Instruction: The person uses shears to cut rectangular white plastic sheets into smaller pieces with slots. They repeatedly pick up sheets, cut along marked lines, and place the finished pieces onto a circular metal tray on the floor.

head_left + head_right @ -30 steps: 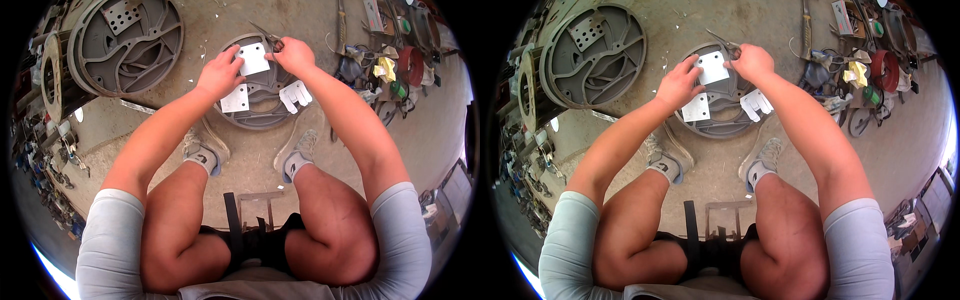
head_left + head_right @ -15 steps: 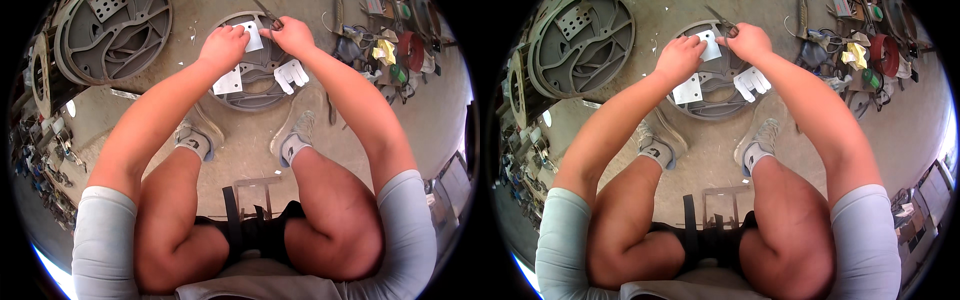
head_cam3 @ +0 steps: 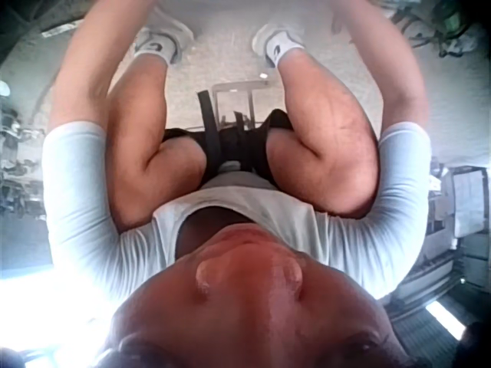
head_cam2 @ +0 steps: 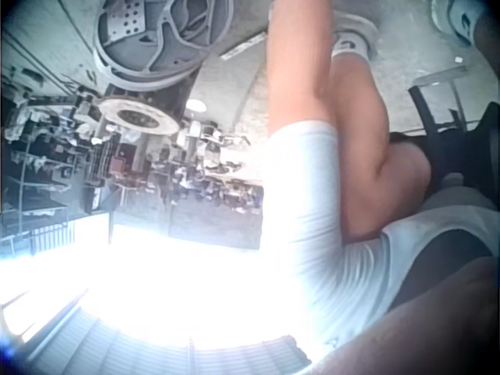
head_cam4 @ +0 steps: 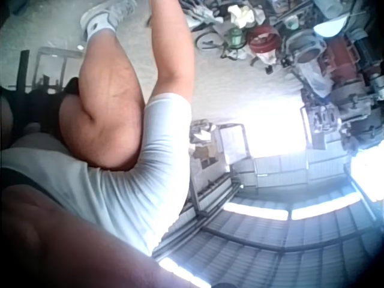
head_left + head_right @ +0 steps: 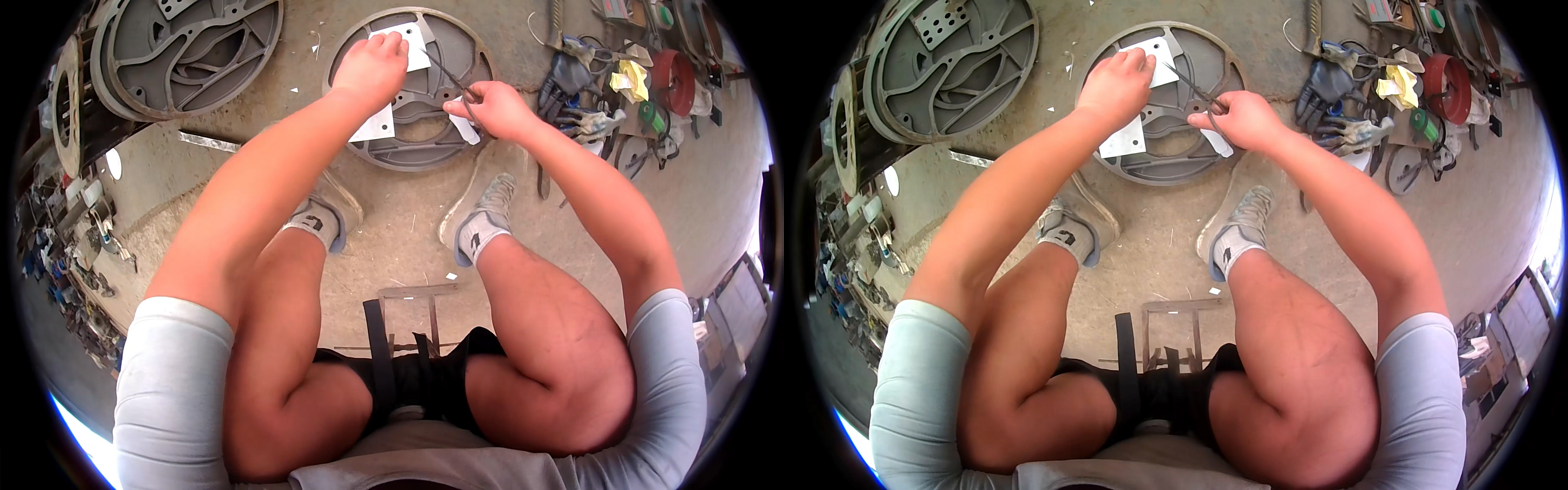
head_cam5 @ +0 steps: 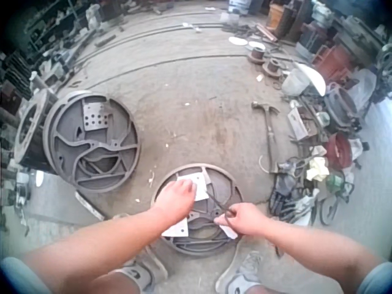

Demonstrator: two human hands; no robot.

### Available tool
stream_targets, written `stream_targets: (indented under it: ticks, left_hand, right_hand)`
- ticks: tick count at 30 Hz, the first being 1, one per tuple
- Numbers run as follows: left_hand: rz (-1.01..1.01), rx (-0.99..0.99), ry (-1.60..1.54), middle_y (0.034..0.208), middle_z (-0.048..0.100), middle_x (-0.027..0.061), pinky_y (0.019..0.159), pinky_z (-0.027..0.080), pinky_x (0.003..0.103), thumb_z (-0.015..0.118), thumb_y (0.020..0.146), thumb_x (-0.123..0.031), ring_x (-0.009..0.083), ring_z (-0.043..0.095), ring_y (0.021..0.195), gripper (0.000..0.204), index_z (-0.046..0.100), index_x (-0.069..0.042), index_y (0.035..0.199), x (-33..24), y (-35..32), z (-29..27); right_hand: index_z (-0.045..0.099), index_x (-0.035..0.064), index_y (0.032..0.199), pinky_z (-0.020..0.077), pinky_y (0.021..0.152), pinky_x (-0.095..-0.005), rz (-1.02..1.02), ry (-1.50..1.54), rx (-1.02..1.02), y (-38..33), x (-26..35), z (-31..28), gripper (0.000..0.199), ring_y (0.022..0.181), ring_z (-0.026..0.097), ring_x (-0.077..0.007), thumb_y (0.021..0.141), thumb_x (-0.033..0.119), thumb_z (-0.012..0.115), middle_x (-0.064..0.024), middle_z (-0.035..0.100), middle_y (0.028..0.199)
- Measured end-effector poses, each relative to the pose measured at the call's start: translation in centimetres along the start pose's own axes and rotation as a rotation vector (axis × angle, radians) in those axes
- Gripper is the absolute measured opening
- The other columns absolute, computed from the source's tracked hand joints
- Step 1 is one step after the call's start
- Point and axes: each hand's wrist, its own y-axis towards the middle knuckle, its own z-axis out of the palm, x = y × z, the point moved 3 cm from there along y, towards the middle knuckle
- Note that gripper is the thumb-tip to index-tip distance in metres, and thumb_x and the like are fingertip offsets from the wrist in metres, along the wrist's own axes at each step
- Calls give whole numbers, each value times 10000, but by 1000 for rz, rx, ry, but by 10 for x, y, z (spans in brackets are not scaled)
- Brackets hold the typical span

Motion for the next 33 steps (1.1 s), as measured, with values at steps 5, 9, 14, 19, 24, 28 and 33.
stream_targets:
  ticks: [5, 9, 14, 19, 24, 28, 33]
  left_hand:
    - [-83, 33, -121, 1259, 634, 73, 1029, 533, 418, 830, 886, -298, 273, 667, 1166, 656, 593, -83, 1459, -1, -1, -14]
    - [-119, 33, -147, 1339, 631, 66, 1043, 536, 430, 842, 883, -286, 278, 672, 1188, 666, 586, -100, 1468, -1, 1, -17]
    - [-140, 134, -137, 1423, 611, 65, 1062, 537, 433, 843, 861, -229, 280, 664, 1236, 693, 565, -104, 1484, 2, 11, -16]
    - [-135, 112, -180, 1428, 612, 53, 1061, 538, 429, 828, 838, -163, 264, 641, 1277, 732, 543, -126, 1511, -1, 9, -31]
    - [-153, 67, -221, 1419, 612, 34, 1059, 533, 428, 803, 840, -150, 254, 626, 1295, 726, 548, -131, 1520, 2, 6, -26]
    - [-159, 91, -181, 1384, 663, 59, 1050, 543, 420, 798, 892, -190, 259, 662, 1265, 613, 604, -104, 1467, 1, 10, -35]
    - [-167, 393, -202, 1394, 638, 177, 1079, 547, 444, 769, 825, -254, 332, 646, 1314, 576, 664, -71, 1361, 12, 27, -56]
  right_hand:
    - [685, 29, 881, 505, 609, -301, 199, 393, 224, -14, -8, 5, 705, 657, 593, -131, 911, 731, 744, -33, 633, 749]
    - [685, -5, 955, 513, 630, -296, 253, 624, 249, -37, -15, 45, 782, 669, 594, -134, 954, 777, 651, -42, 634, 780]
    - [649, 24, 1006, 544, 705, -302, 300, 852, 185, -53, -6, 88, 755, 736, 627, -152, 1017, 771, 539, -46, 629, 852]
    - [657, 1, 989, 541, 701, -309, 273, 748, 188, -46, 5, 91, 822, 741, 638, -160, 998, 811, 514, -81, 661, 873]
    - [667, -20, 907, 542, 689, -328, 272, 622, 211, -33, 8, 94, 902, 701, 644, -182, 969, 861, 486, -112, 674, 832]
    - [661, -6, 926, 545, 736, -329, 245, 556, 203, -29, 6, 96, 931, 746, 637, -179, 986, 883, 391, -100, 672, 853]
    - [660, -4, 928, 541, 769, -335, 210, 556, 224, -22, 2, 97, 938, 775, 629, -186, 991, 885, 369, -102, 661, 871]
